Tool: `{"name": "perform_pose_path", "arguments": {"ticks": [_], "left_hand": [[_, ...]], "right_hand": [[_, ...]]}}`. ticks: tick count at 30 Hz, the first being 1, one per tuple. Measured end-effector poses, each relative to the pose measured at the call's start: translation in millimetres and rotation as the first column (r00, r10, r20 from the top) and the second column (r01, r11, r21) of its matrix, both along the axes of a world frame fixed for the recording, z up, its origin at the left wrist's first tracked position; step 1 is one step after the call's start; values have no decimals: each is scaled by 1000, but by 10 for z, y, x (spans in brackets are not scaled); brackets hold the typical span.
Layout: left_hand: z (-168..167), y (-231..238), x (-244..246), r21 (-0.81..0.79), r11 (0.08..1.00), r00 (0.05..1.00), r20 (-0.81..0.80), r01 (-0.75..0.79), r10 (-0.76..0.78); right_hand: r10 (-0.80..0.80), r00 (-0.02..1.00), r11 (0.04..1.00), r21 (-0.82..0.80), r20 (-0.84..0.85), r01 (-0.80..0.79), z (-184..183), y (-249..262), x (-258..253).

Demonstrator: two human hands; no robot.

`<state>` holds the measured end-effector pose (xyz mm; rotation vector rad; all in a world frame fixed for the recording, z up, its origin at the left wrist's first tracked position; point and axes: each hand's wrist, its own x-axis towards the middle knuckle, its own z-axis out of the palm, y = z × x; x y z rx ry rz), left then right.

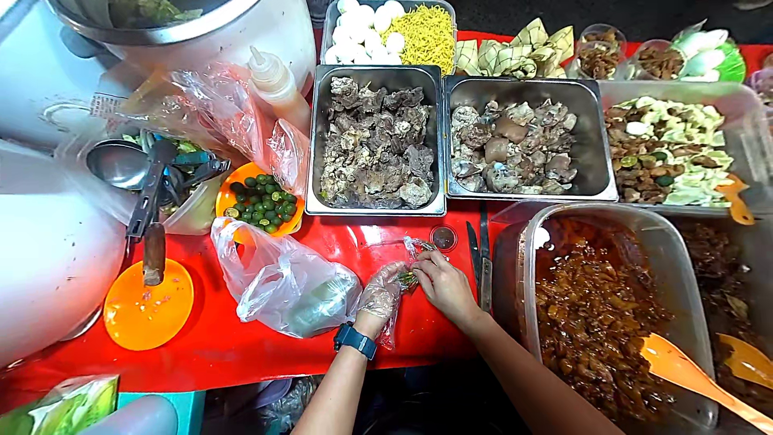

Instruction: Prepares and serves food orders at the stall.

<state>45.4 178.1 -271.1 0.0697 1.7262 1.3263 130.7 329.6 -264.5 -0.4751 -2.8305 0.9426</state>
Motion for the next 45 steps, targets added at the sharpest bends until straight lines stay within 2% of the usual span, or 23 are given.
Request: {"name": "perform_pose_path", "arguments": {"ticks": [7,11,15,18,21,23,24,26,27,28,30,31,32,33,34,36,37,38,39,40,41,43,45], "left_hand": [[-19,-7,23,-34,999,1000,-12,23,-23],[-37,-6,33,-58,998,999,-35,27,-30],[-93,15,36,-107,993,996,-72,46,-54],[-113,55,55,-134,990,992,-106,52,-67],[-97,95,63,-150,988,993,-106,40,-56],[-47,124,75,-204,978,988,-135,49,-78],[41,125,85,-246,967,976,-187,66,-115],[450,13,123,-279,959,908,-386,51,-161],[733,-114,167,-205,978,839,-538,-34,-83],[1033,-274,182,-52,986,722,-687,-159,80],[1599,-690,-41,262,893,364,-843,-365,396],[1775,-935,-272,315,846,219,-873,-429,436],[1869,-1153,-536,260,826,189,-898,-500,397],[1888,-1306,-800,123,814,264,-910,-567,321],[1842,-1374,-1054,-72,801,403,-889,-594,218],[1636,-1333,-1500,-362,803,669,-741,-473,60],[1544,-1299,-1632,-415,816,759,-649,-402,43],[1535,-1278,-1671,-383,852,826,-555,-357,97],[1570,-1285,-1635,-244,895,849,-478,-373,224],[1632,-1332,-1544,-71,915,864,-368,-396,345],[1699,-1412,-1420,81,906,874,-243,-414,421],[1836,-1587,-1149,249,865,884,-67,-435,464],[1928,-1695,-890,317,853,898,-4,-416,439]], "right_hand": [[17,986,999,-46,167,-10,27,-78,-32],[-26,998,999,35,61,24,-38,-105,4],[-104,995,995,-6,-3,104,-61,-112,46],[-193,981,973,-130,-9,190,-87,-101,64],[-288,958,901,-336,14,276,-91,-79,42],[-357,933,815,-471,51,337,-35,-56,32],[-411,907,733,-557,92,389,12,-42,29],[-506,843,516,-718,186,468,166,-10,-3],[-534,819,410,-783,210,468,287,9,-40],[-552,805,317,-839,216,442,438,11,-102],[-535,828,216,-920,168,327,808,-66,-278],[-503,857,200,-951,107,236,1005,-143,-393],[-460,887,197,-970,34,140,1189,-238,-539],[-419,907,200,-978,-37,52,1352,-359,-721],[-385,917,185,-982,-101,-31,1481,-503,-935],[-322,932,70,-986,-168,-153,1650,-832,-1387],[-295,944,-30,-986,-148,-164,1690,-998,-1593],[-264,960,-121,-984,-98,-133,1705,-1147,-1765],[-214,976,-165,-983,-45,-81,1690,-1260,-1894],[-140,990,-151,-988,-5,-26,1643,-1339,-1951],[-36,999,-78,-997,2,-1,1564,-1383,-1925],[202,979,256,-964,-23,-76,1344,-1384,-1675],[399,911,600,-782,110,-168,1146,-1301,-1310]]}}
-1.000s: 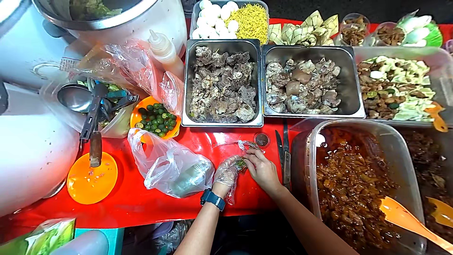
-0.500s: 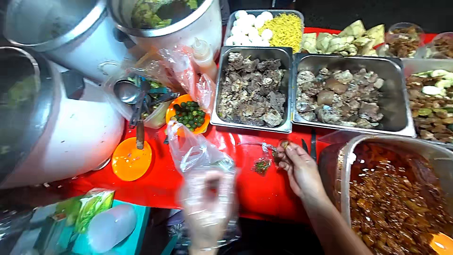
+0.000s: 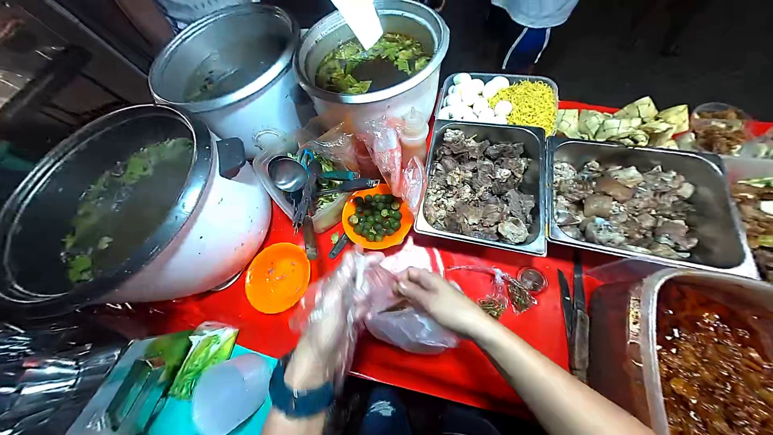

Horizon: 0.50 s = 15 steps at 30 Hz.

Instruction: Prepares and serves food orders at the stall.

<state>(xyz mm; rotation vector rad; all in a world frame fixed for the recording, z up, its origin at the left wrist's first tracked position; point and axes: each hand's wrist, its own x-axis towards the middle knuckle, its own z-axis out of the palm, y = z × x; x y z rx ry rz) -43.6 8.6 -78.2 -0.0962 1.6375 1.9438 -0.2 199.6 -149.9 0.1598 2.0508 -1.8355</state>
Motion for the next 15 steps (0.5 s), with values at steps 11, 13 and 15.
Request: {"name": "perform_pose_path", "arguments": {"ticks": [11,13,15], "left_hand": [[-113,-339,473,120,986,993,-47,112,-107],[-108,-370,442,74,985,985,-78,159,-153],[-97,-367,397,45,965,957,-147,260,-251]], "right_hand": [[372,806,509,624,461,-593,473,-129,519],[420,754,398,644,505,-653,821,51,616],[536,716,281,705,447,-651,1035,165,714]]}}
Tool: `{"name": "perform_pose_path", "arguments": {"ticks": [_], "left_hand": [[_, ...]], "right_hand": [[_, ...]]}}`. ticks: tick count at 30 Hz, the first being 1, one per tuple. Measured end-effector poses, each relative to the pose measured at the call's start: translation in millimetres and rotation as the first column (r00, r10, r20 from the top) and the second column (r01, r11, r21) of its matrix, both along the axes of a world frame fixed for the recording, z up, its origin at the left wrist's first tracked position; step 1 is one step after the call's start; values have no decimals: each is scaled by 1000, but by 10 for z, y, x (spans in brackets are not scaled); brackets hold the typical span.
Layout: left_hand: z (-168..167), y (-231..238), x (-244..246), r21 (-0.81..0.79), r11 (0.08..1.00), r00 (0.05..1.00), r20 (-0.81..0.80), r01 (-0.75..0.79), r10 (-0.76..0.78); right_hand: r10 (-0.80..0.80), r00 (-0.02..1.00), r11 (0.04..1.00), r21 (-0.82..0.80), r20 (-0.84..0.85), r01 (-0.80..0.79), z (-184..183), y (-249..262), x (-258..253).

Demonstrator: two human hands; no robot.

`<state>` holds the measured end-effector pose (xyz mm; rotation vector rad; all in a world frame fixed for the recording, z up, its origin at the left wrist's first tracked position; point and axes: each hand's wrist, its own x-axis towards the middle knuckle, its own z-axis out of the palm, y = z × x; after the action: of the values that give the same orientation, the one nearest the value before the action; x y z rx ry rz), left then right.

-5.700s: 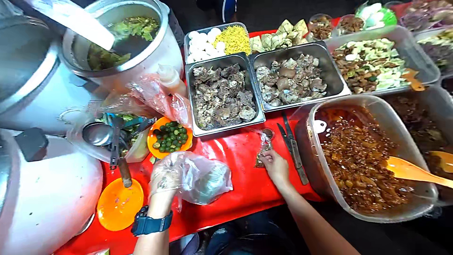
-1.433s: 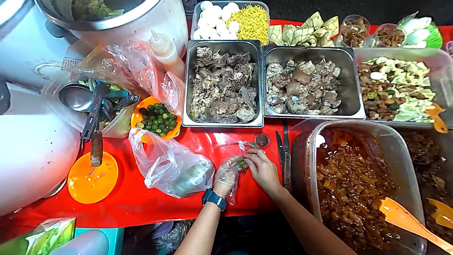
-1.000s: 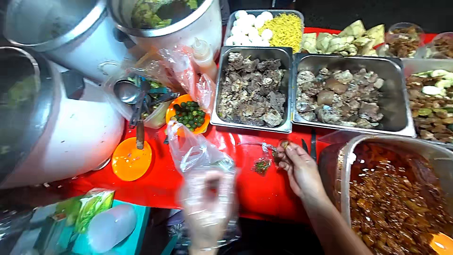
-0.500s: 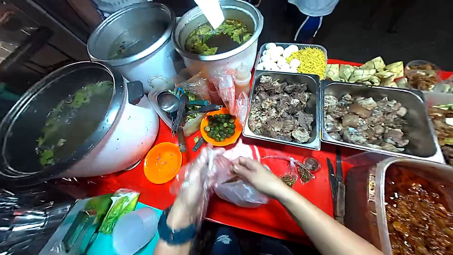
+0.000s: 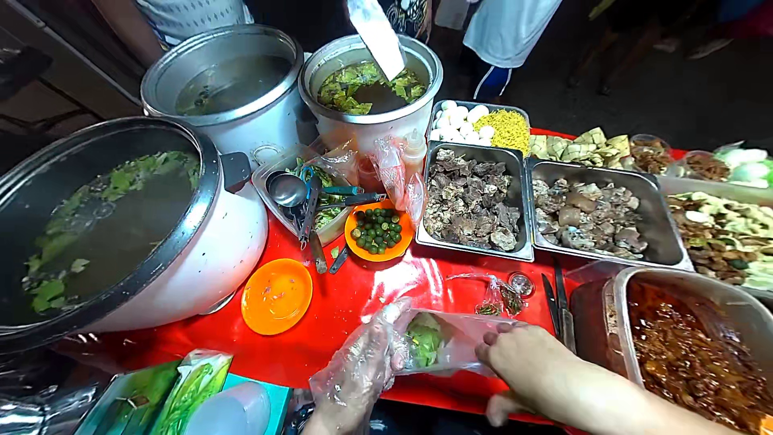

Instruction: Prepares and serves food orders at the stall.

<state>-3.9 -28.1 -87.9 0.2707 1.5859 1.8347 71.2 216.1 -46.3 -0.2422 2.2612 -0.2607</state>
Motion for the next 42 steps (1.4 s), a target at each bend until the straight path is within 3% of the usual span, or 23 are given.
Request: {"name": "perform_pose_path", "arguments": {"ticks": [3,6,8,11,13,15,17,18,20,21,24,29,32,35,37,39,42], "left_hand": [[43,108,-132,-27,983,976,-116,184,-186],[49,315,-194,-30,898,879,-195,439,-436],[15,435,-142,-134,821,785,-242,556,-571],[72,602,-184,-434,751,724,-267,499,-636],[341,619,-320,-505,758,757,-272,413,-594],[627,578,-449,-359,864,832,-302,353,-465],[900,549,-527,-66,940,910,-238,334,-340],[1073,537,-546,5,944,923,-215,328,-320],[1473,529,-584,-55,922,897,-213,384,-387],[1664,541,-611,-96,906,882,-208,412,-423],[2209,663,-745,-172,856,844,-157,488,-513],[2799,866,-1183,-328,866,900,-88,379,-427],[3003,958,-1397,-357,874,932,-25,329,-361],[3149,1030,-1551,-401,884,948,-102,238,-301],[3330,1193,-1444,-459,883,936,-260,96,-236],[3512,1408,-1320,-554,830,879,-426,-68,-213],[3487,1364,-1928,-472,880,872,-405,59,-276]], "right_hand": [[169,964,983,-36,-204,-180,140,-14,44],[217,944,951,-163,-248,-262,277,8,-224],[197,946,939,-228,-259,-258,318,77,-431],[153,945,908,-337,-289,-250,363,160,-659],[19,945,849,-493,-327,-188,439,215,-774],[-233,889,716,-689,-394,-118,586,309,-819],[-467,723,597,-785,-508,-166,857,463,-876],[-576,620,539,-817,-533,-202,1002,571,-948],[-755,492,398,-899,-433,-182,1243,796,-1168],[-817,472,323,-941,-331,-100,1362,873,-1273],[-852,513,178,-980,-106,93,1589,924,-1644],[-803,585,270,-943,-111,192,1453,702,-2762],[-737,675,163,-979,-35,126,1316,489,-3186],[-780,621,130,-991,-75,44,1438,527,-3251],[-786,615,126,-991,-67,53,1505,783,-3139],[-779,626,32,-995,33,92,1490,1102,-2918],[-768,633,-73,-995,100,68,1368,1631,-2506]]}}
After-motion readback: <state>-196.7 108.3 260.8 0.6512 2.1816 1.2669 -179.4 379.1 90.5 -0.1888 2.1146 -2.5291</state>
